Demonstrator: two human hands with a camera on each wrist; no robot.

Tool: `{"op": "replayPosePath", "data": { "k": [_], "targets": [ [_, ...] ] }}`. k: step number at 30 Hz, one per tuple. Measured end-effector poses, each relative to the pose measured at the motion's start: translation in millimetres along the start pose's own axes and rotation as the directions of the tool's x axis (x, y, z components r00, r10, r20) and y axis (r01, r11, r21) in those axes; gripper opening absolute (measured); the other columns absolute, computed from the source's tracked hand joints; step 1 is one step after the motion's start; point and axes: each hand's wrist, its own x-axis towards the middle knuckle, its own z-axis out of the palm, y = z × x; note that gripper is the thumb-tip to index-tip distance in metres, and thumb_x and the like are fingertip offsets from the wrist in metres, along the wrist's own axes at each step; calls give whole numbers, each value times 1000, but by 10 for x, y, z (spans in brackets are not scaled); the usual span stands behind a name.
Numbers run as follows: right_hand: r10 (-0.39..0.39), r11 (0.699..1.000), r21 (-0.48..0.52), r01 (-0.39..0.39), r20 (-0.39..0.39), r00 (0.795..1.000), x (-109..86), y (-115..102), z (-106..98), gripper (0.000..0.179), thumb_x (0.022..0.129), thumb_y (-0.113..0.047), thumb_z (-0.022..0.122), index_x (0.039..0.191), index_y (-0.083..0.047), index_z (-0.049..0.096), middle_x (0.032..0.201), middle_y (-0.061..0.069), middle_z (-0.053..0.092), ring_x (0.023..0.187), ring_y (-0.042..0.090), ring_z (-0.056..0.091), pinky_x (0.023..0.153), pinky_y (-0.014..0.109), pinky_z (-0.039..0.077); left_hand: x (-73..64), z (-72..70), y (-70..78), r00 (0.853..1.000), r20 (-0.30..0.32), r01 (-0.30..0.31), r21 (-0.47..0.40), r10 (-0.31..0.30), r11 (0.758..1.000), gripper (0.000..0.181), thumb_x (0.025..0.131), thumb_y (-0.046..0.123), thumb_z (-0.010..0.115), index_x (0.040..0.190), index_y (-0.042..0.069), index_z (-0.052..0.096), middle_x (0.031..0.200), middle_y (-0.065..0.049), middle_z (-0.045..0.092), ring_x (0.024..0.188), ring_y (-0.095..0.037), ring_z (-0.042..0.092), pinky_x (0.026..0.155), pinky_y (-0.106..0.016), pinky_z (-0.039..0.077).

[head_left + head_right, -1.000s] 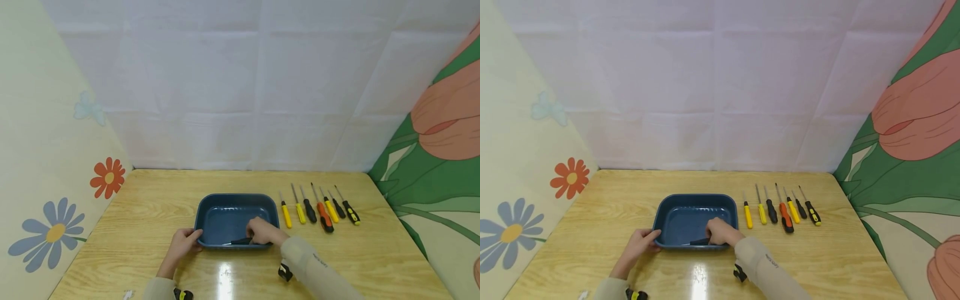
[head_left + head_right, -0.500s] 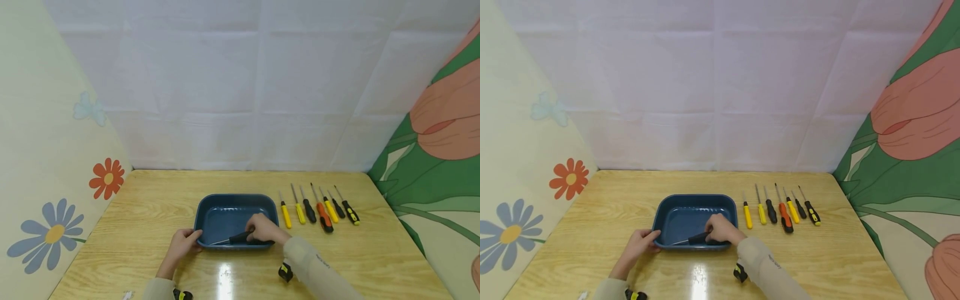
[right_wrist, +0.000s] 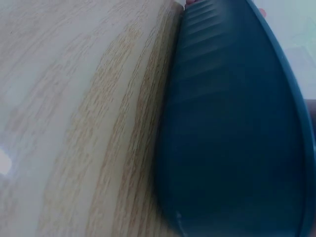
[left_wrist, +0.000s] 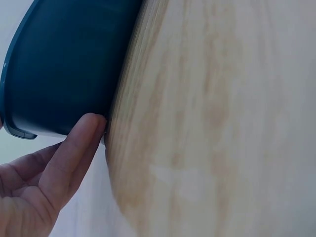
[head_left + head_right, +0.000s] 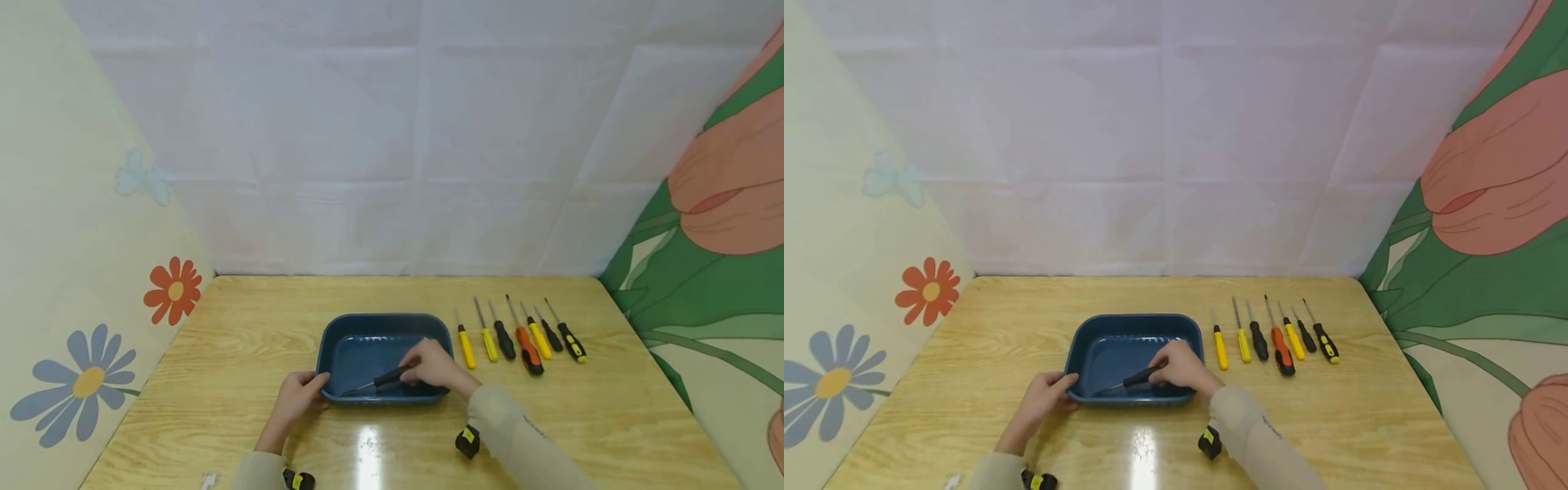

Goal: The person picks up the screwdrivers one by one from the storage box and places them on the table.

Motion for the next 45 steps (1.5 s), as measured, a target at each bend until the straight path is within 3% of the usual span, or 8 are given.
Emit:
{"op": "replayPosePath", "data": {
  "k": [20, 31, 38, 45],
  "targets": [
    [-70, 996, 54, 77, -113, 991, -96, -16, -129, 15, 79, -6, 69, 92, 1, 69, 79, 8, 68, 62, 10, 63, 56, 22, 54, 22, 20, 44, 999, -37, 22, -10, -22, 1000, 29, 87, 13, 57, 98, -14, 61, 71, -14, 63, 59, -22, 62, 57, -35, 56],
    [-20, 982, 182, 46, -139, 990, -150, -11, -168, 15, 81, -5, 66, 94, 3, 67, 83, 11, 67, 67, 15, 65, 61, 26, 55, 17, 23, 38, 999, -41, 16, 1, -16, 1000, 27, 87, 11, 57, 95, -13, 62, 70, -14, 63, 58, -22, 63, 56, -34, 56],
    [43, 953, 303, 8, -163, 986, -200, 7, -165, 17, 80, -3, 66, 95, 5, 66, 87, 15, 66, 71, 20, 66, 65, 33, 56, 5, 26, 41, 999, -38, 22, -3, -22, 1000, 27, 87, 10, 56, 97, -15, 61, 69, -14, 63, 58, -22, 62, 56, -35, 56],
    [71, 941, 338, -4, -185, 980, -250, 37, -189, 21, 81, -4, 66, 99, 7, 64, 88, 16, 65, 72, 21, 66, 67, 36, 56, 12, 23, 29, 999, -36, 16, -4, -16, 1000, 27, 87, 9, 56, 97, -15, 61, 69, -14, 63, 58, -23, 63, 56, -34, 56]
  ]
}}
